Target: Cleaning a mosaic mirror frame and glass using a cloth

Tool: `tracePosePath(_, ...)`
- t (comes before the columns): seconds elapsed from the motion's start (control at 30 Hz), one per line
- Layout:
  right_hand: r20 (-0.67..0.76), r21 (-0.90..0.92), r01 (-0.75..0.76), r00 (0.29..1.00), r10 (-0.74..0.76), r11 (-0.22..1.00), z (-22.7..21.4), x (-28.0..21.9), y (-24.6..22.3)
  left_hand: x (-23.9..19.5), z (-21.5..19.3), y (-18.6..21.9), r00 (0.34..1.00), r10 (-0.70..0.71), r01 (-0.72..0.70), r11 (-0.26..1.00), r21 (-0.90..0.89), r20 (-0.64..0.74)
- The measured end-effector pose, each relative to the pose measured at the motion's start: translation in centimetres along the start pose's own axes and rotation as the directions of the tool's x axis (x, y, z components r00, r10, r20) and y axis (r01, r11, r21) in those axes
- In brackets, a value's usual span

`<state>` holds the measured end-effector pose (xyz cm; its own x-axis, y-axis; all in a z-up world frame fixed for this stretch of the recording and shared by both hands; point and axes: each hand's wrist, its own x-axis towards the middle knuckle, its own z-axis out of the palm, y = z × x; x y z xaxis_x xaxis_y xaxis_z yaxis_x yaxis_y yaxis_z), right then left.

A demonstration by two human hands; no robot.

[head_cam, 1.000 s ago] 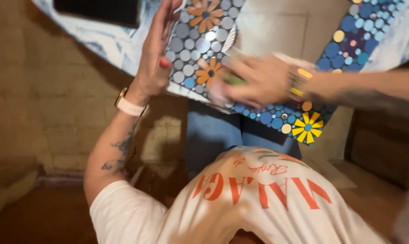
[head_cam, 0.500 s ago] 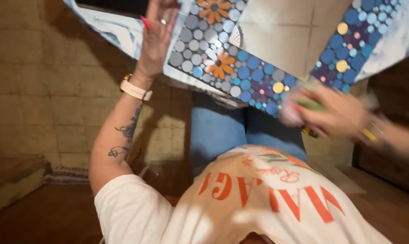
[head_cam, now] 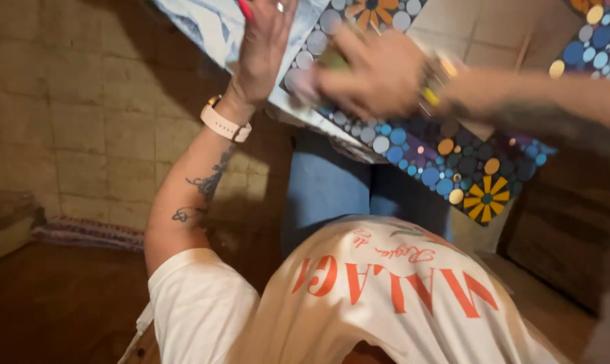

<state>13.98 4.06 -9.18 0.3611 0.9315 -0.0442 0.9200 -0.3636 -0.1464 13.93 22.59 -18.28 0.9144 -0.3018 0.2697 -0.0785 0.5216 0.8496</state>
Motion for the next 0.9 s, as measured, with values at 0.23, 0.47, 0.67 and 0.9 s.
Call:
tracePosePath(0.23,-0.255,-0.089,-0.081,0.965,0.056,0.993,-0.9,-1.6,-2.0,-1.1,-3.0,-4.7,0.99,0.124,-0.137,0.961,-0.238,-0.072)
tracePosePath(0.47,0.713,0.117,-0.991,0.131,0.689,0.068,-5.7,-15.9,-11.3,-1.1,-2.6,-3.3,0.992,0.107,-0.11,0.993,-0.046,-0.068)
tracePosePath(0.67,0.272,-0.169,-0.338,0.887,0.374,0.926,4.1,-26.1,-8.8,-0.5,0.0,-0.3,0.989,0.131,-0.132,0.991,0.001,-0.063)
tracePosePath(0.9,-0.143,0.024,-0.111,0.983,0.114,0.993,1.2,-1.7,-0.8,-0.7,0.0,-0.9,0.924,0.201,-0.203,0.979,0.029,-0.325)
